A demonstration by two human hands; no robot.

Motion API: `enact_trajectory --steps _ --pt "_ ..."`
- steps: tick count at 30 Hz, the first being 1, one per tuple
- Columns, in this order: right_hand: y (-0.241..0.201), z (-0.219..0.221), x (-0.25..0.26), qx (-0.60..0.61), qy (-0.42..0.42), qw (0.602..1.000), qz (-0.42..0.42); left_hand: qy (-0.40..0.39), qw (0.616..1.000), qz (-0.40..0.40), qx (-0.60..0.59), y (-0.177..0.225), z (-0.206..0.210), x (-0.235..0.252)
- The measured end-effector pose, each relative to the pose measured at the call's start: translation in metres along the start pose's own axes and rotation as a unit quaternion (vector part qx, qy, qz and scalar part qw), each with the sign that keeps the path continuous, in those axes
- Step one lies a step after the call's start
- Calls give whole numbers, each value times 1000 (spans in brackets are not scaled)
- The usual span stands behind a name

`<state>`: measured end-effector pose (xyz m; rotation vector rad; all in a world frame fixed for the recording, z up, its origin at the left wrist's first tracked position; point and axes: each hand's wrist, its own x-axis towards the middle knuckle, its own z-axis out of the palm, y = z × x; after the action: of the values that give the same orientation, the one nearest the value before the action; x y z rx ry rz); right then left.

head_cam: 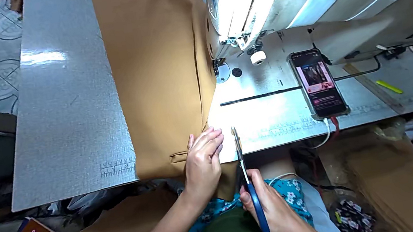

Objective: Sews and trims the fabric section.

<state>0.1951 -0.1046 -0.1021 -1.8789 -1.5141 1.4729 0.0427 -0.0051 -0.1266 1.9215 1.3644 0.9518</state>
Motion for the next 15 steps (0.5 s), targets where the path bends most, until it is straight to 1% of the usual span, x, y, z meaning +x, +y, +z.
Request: enact_trajectory --steps 4,15 --pt "0 -1 -4 20 -11 1000 -3 -3 1000 -2 0 1 0 0" --pt "0 2 -15 67 10 998 -3 -7 1000 11 11 0 2 0"
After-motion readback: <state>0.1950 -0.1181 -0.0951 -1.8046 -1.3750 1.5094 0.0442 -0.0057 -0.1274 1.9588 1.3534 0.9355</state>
